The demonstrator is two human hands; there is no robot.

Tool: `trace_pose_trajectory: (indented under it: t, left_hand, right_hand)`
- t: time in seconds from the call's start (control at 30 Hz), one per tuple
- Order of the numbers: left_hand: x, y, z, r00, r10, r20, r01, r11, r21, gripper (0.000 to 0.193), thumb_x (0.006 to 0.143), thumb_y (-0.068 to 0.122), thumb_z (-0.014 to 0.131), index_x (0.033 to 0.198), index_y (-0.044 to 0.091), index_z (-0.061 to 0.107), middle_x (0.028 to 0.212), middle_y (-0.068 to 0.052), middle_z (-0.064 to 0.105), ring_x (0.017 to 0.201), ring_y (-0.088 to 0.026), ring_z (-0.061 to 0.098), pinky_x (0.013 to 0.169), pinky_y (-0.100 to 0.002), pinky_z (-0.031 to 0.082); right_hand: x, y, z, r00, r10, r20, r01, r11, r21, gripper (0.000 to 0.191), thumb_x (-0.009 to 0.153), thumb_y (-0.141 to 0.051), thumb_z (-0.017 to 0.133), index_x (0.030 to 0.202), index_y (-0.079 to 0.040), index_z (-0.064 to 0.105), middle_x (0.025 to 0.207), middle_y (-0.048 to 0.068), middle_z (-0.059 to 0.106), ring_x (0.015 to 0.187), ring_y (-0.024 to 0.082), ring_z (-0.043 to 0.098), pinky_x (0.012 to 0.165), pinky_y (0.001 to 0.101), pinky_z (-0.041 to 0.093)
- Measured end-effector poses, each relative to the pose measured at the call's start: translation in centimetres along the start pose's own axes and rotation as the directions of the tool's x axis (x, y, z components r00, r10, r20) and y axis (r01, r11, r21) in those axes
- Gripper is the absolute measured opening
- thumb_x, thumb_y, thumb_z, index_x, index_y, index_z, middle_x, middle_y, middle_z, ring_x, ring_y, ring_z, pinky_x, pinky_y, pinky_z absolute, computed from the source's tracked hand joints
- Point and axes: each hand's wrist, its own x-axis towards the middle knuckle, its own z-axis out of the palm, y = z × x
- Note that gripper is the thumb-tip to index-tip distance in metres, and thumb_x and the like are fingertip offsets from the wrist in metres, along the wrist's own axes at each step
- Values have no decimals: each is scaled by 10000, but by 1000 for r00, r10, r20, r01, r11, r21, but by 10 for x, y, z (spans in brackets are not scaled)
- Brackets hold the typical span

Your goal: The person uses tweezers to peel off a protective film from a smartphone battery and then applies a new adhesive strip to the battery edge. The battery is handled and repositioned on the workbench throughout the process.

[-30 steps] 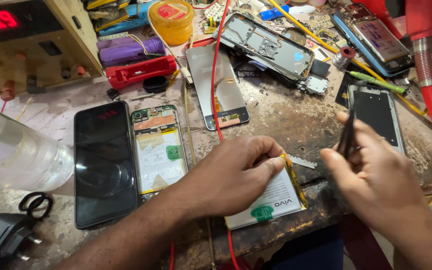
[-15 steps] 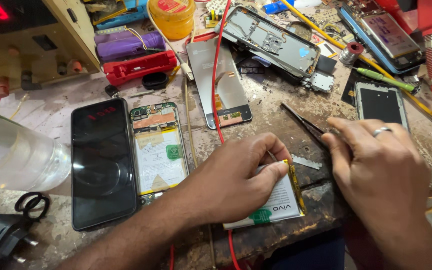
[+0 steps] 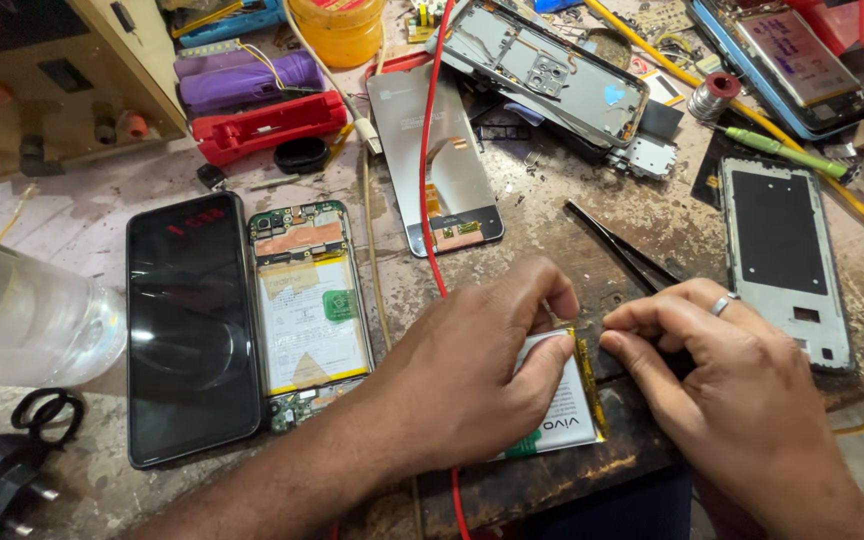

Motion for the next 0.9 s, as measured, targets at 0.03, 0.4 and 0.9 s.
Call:
trace_pose_trajectory:
  t: [0.03,0.4,0.9]
  left_hand:
    - [0,-1,0,1000,-16,16,15,1000,10,206,911,178,619,1060,40,584,812,-155,691,752,-321,706,673,-431,530]
    - [12,-10,-9,979,-194,65,204,936,-286,183,976,177,583,1128,76,581,772,-5,608,645,-93,536,534,-299,445]
    - [13,-11,-26,999,30,44,-33,998,61,151,936,198,650,1010,65,644,862,-32,703,802,-157,715,704,-350,560]
  right_hand:
    - [0,0,0,999,-30,-12,29,999,-22,151,810,-131,770,951,-79,769,873,74,719,756,217,714,676,349,556]
    - [-17,13,21,934,294,-202,-88,738,669,165,961,33,709,1121,18,669,962,74,711,801,74,662,707,187,546]
    - [-18,22,22,958,219,-185,-42,743,668,132,973,-2,695,1104,18,692,900,64,701,785,90,687,667,194,539]
